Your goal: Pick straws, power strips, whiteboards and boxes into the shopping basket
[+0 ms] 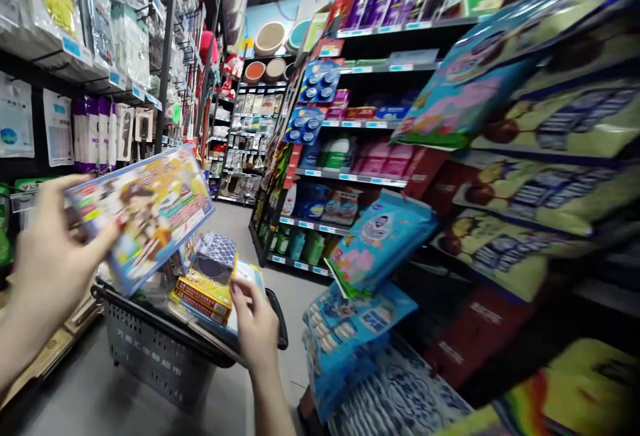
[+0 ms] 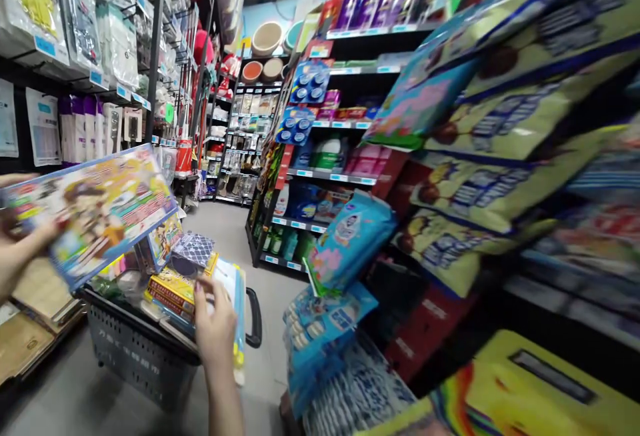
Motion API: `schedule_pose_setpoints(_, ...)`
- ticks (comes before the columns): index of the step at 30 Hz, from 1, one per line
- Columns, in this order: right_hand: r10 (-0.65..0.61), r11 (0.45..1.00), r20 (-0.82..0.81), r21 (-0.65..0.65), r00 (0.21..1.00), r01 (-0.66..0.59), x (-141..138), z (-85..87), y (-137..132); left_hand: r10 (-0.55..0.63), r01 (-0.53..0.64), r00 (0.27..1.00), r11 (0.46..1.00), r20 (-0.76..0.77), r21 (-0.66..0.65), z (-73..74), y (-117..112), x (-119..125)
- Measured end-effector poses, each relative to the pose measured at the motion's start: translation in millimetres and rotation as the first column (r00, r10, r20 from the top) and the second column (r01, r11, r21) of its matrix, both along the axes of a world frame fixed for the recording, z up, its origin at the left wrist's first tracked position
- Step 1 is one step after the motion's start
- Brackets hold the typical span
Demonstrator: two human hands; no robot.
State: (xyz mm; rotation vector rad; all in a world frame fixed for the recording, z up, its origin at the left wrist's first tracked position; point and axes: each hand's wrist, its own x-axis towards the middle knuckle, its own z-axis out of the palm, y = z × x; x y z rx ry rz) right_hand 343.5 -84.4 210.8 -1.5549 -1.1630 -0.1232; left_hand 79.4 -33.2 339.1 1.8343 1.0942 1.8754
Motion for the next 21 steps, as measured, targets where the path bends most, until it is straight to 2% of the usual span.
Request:
schedule_pose_setpoints(1,-0.027,0.999,0.053,-0.028,0.998,0.029,11.2,15.7,15.4,0.039,-0.032,0.994,0.997,-0.106,0.064,16.2,3.3,24.4)
schedule_pose_setpoints(2,-0.031,0.998,0.091,-0.056,0.995,0.036,20.5,26.7,30.8,0.033,-0.020,0.981,0.998,-0.190,0.065,28.2,7.8,48.5)
schedule_pose_setpoints(4,-0.030,0.991,0.147,-0.126,0.989,0.049,33.1,36.0,56.7,0.047,-0.027,0.945,0.997,-0.325,0.067,39.4,20.8,91.2)
schedule_pose_setpoints(6,-0.017,0.979,0.170,-0.196,0.985,0.051,39.4,34.4,71.1,0.084,-0.070,0.904,0.996,-0.418,0.048,37.4,36.7,121.7)
schedule_pose_setpoints(8,0.003,0.967,0.178,-0.249,0.984,0.042,41.8,29.6,74.0,0.145,-0.148,0.848,0.988,-0.510,0.036,28.8,51.0,139.2)
schedule_pose_setpoints(10,0.021,0.960,0.182,-0.278,0.983,0.031,42.7,26.4,70.1,0.192,-0.203,0.790,0.978,-0.582,0.046,19.6,60.2,146.9)
schedule_pose_setpoints(14,0.026,0.956,0.192,-0.292,0.981,0.031,44.2,27.3,61.9,0.221,-0.220,0.728,0.972,-0.649,0.084,6.3,63.3,151.2)
schedule_pose_setpoints(21,0.030,0.952,0.211,-0.305,0.977,0.036,47.0,29.7,62.2,0.311,-0.338,0.615,0.934,-0.725,0.114,-3.8,56.8,151.6)
